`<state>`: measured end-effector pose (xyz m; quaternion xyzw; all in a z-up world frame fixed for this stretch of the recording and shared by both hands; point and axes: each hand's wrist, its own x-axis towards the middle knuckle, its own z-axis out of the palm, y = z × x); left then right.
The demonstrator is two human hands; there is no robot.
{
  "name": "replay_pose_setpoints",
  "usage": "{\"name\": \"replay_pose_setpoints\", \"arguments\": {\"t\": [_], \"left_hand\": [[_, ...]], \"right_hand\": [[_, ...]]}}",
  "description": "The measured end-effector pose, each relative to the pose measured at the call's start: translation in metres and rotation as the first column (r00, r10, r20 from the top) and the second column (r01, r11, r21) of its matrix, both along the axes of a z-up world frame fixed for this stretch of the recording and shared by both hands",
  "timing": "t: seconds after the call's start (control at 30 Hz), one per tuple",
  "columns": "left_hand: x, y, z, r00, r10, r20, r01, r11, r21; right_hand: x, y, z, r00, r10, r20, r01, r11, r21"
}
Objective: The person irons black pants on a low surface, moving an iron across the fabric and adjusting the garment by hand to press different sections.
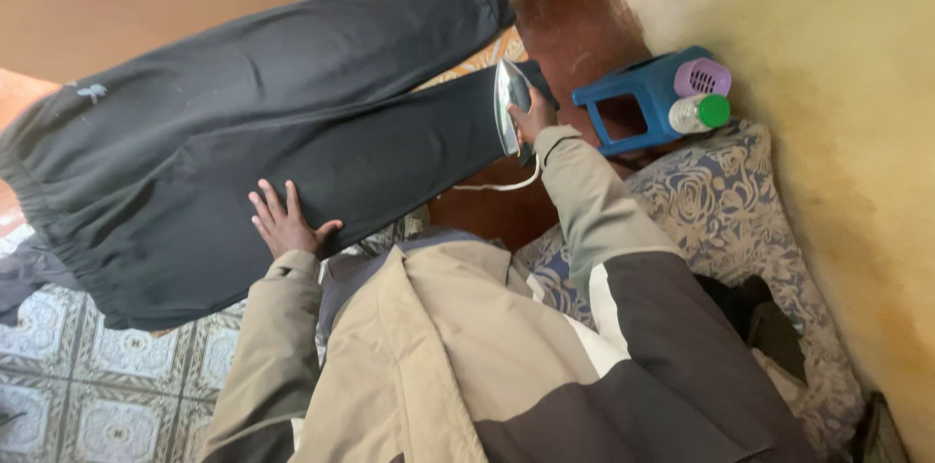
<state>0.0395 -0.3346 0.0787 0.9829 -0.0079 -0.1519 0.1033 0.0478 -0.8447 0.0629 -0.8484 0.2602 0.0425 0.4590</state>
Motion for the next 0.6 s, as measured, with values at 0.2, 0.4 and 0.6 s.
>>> {"name": "replay_pose_setpoints", "arguments": {"t": [0.2,0.4,0.6], "left_hand": [[0.008,-0.01,0.01,0.993,0.067,-0.101,-0.062,0.997,0.048],[0.01,-0.011,0.006,0.997,0.039,-0.07,-0.034,0.997,0.069],[0.008,-0.013,0.005,0.989,0.087,-0.121,-0.072,0.99,0.125]], "right_hand": [[-0.001,-0.002,0.014,1.0,0.023,-0.022,-0.019,0.989,0.149],[0.001,-0.012,-0.001,0.999,0.013,-0.044,-0.005,0.983,0.184],[-0.009,0.048,0.017,0.979,0.202,-0.002,-0.189,0.92,0.344]]}}
